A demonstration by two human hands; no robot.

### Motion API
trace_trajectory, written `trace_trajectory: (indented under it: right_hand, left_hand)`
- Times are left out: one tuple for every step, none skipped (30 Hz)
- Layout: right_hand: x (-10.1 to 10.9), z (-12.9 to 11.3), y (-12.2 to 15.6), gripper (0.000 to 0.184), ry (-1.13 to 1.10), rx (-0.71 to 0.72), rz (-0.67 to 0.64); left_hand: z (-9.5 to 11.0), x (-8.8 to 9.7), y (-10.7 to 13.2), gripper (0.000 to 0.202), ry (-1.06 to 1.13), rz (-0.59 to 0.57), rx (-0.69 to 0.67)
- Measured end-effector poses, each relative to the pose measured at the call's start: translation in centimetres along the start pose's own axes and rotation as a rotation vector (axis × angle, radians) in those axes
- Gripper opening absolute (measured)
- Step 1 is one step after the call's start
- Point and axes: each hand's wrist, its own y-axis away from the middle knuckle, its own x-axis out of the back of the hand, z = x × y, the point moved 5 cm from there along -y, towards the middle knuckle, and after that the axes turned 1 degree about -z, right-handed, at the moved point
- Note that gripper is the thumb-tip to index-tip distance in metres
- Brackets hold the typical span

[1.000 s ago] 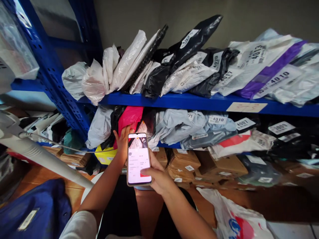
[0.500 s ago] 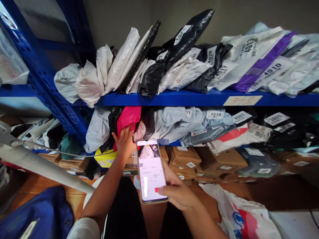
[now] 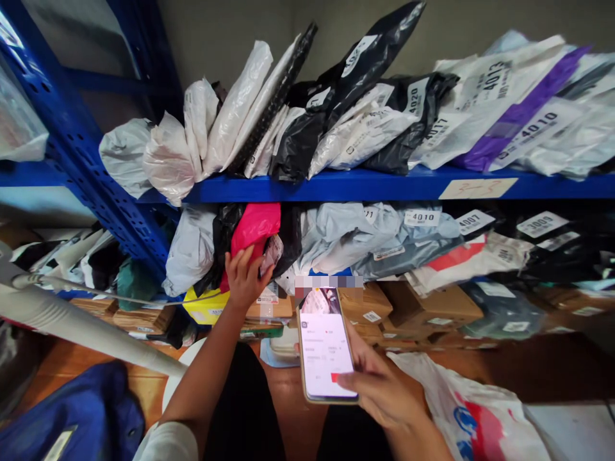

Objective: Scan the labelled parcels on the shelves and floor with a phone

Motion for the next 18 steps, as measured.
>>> trace_trajectory:
  right_hand:
    - [0.0, 0.1, -0.1, 0.103, -0.023, -0.004, -0.026]
    - [0.0, 0.2, -0.2, 0.102, -0.050, -0.010, -0.054]
    - [0.0, 0.3, -0.3, 0.100, -0.074, -0.016, -0.077]
    - [0.1, 0.4, -0.5, 0.097, -0.089, -0.024, -0.090]
    - [0.2, 0.6, -0.7, 0.093, -0.091, -0.036, -0.092]
    - [0.4, 0.7, -0.9, 0.088, -0.085, -0.048, -0.084]
    - [0.5, 0.8, -1.1, 0.083, -0.077, -0.059, -0.070]
    - [0.7, 0.9, -1.3, 0.077, -0.072, -0.073, -0.058]
    - [0.8, 0.9, -1.4, 0.072, -0.074, -0.089, -0.053]
    - [0.9, 0.9, -1.4, 0.069, -0.084, -0.105, -0.056]
    - [0.9, 0.9, -1.4, 0.067, -0.100, -0.110, -0.067]
    - [0.9, 0.8, -1.4, 0.068, -0.117, -0.107, -0.081]
    - [0.8, 0.7, -1.3, 0.071, -0.129, -0.101, -0.099]
    - [0.7, 0.6, -1.1, 0.076, -0.137, -0.103, -0.119]
    - [0.4, 0.6, -0.9, 0.082, -0.141, -0.118, -0.146]
    - [-0.1, 0.7, -0.7, 0.090, -0.141, -0.149, -0.181]
    - [-0.7, 0.7, -0.5, 0.098, -0.138, -0.191, -0.221]
    - [-1.4, 0.6, -0.3, 0.106, -0.135, -0.234, -0.265]
  left_hand:
    - [0.0, 0.4, -0.2, 0.034, 0.021, 0.062, 0.010]
    - [0.2, 0.9, -0.5, 0.033, 0.045, 0.113, 0.023]
    - [0.5, 1.2, -0.9, 0.034, 0.069, 0.144, 0.031]
    - [1.0, 1.5, -1.4, 0.035, 0.092, 0.146, 0.028]
    - [1.7, 1.6, -1.9, 0.034, 0.112, 0.123, 0.007]
    - [2.6, 1.7, -2.4, 0.031, 0.128, 0.088, -0.024]
    - [3.3, 1.7, -2.8, 0.026, 0.136, 0.050, -0.050]
    - [4.0, 1.7, -3.1, 0.023, 0.139, 0.018, -0.062]
    - [4.5, 1.6, -3.3, 0.021, 0.142, -0.009, -0.066]
    - [4.8, 1.5, -3.4, 0.019, 0.151, -0.039, -0.069]
    - [4.9, 1.3, -3.5, 0.019, 0.165, -0.075, -0.082]
    - [5.0, 1.0, -3.5, 0.020, 0.183, -0.124, -0.112]
    - [5.1, 0.7, -3.4, 0.020, 0.204, -0.179, -0.166]
    - [5.1, 0.4, -3.2, 0.020, 0.223, -0.236, -0.234]
    - [5.0, 0.2, -3.1, 0.020, 0.241, -0.286, -0.305]
    - [4.9, 0.1, -3.1, 0.020, 0.264, -0.328, -0.366]
    - [4.5, 0.0, -3.2, 0.020, 0.293, -0.362, -0.399]
    - [4.0, 0.0, -3.5, 0.021, 0.322, -0.379, -0.380]
